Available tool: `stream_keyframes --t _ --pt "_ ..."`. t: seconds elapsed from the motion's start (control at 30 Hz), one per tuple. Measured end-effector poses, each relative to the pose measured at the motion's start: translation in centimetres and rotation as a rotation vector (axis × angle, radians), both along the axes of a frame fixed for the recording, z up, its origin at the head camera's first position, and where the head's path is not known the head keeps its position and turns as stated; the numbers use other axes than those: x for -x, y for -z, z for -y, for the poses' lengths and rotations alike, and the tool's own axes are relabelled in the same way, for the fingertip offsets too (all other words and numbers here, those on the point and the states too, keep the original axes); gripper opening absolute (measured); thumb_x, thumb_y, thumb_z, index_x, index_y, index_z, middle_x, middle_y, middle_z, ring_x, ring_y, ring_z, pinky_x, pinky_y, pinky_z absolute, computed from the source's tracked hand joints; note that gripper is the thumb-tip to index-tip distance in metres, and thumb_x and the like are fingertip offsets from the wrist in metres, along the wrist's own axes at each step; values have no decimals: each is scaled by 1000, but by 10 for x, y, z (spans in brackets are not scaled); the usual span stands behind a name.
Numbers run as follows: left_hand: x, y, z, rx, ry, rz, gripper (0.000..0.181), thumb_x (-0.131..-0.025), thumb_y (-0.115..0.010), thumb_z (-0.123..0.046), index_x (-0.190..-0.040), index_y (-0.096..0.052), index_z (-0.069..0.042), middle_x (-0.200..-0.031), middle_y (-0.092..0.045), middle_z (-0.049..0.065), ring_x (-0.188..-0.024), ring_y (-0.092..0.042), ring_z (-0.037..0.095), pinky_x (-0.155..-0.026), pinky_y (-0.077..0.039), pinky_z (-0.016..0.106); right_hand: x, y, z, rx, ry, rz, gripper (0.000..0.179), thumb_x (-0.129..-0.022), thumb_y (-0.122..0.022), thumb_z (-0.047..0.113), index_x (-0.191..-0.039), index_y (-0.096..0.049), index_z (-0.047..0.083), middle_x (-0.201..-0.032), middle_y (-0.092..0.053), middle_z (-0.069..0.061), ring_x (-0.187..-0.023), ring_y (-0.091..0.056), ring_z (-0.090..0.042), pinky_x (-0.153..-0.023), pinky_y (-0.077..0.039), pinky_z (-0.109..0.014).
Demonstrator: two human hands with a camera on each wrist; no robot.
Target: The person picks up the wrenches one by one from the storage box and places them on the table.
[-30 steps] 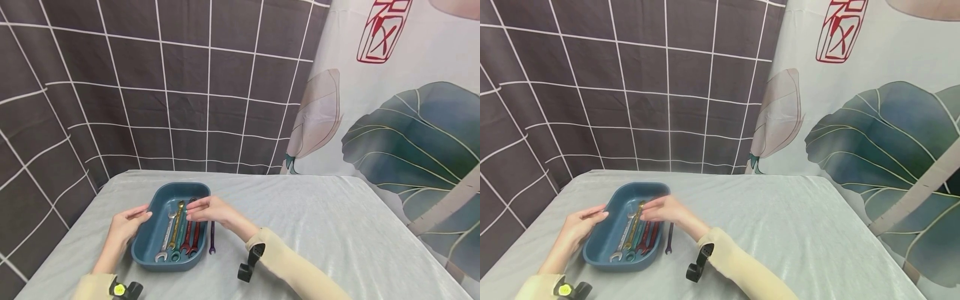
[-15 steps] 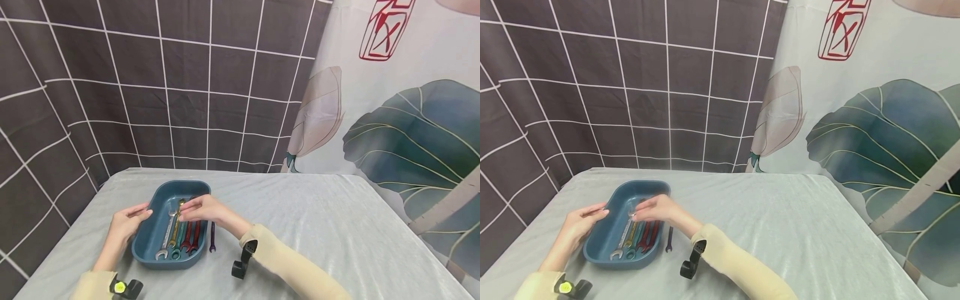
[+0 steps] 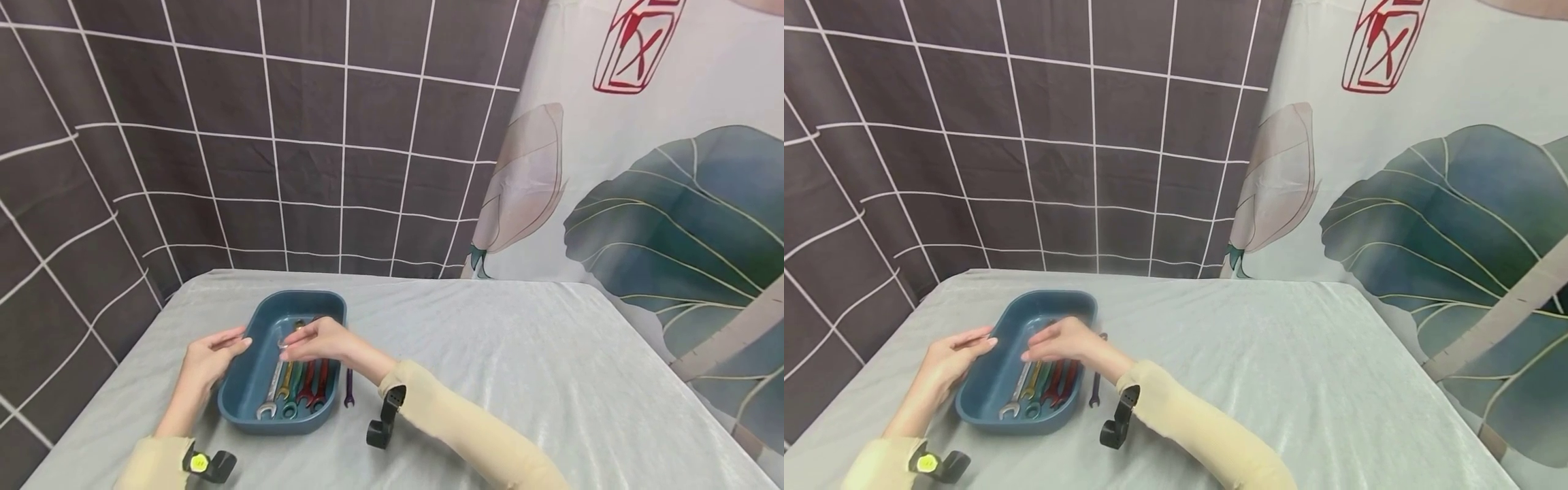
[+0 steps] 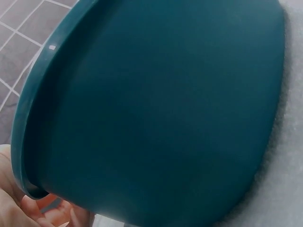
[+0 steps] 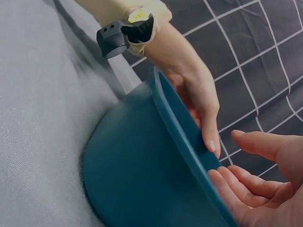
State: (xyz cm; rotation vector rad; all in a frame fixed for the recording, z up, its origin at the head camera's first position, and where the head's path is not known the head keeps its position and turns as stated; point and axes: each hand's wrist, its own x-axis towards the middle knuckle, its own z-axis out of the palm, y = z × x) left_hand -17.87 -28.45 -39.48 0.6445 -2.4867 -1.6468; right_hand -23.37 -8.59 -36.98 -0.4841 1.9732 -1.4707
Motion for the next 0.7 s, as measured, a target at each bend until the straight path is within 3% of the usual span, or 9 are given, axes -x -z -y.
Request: stream_keyframes --t 0.1,0.4,0.7 --pt "0 0 0 0 2 -5 51 -81 -66 -25 -124 -53 -1 -103 -69 5 -68 -50 -13 -61 -46 11 1 2 2 -4 2 16 31 -76 -71 12 -104 -65 0 -91 -71 -11 -82 -68 -13 -84 -53 -36" --pt "1 1 1 28 -1 30 51 -81 -66 -27 -125 -53 -3 -112 -65 13 -79 -55 -3 -61 -45 14 2 7 11 -70 32 -9 21 -72 -74 16 -91 -71 7 -84 -72 -5 -79 -68 -15 -80 -55 -34" --pt "4 6 4 8 -5 19 55 -78 -69 -31 -124 -54 -4 -105 -68 6 -72 -53 -10 -61 -47 13 5 12 16 -117 42 -22 21 -73 -74 15 -93 -71 6 -86 -72 -6 -81 -68 -17 -78 -55 -31"
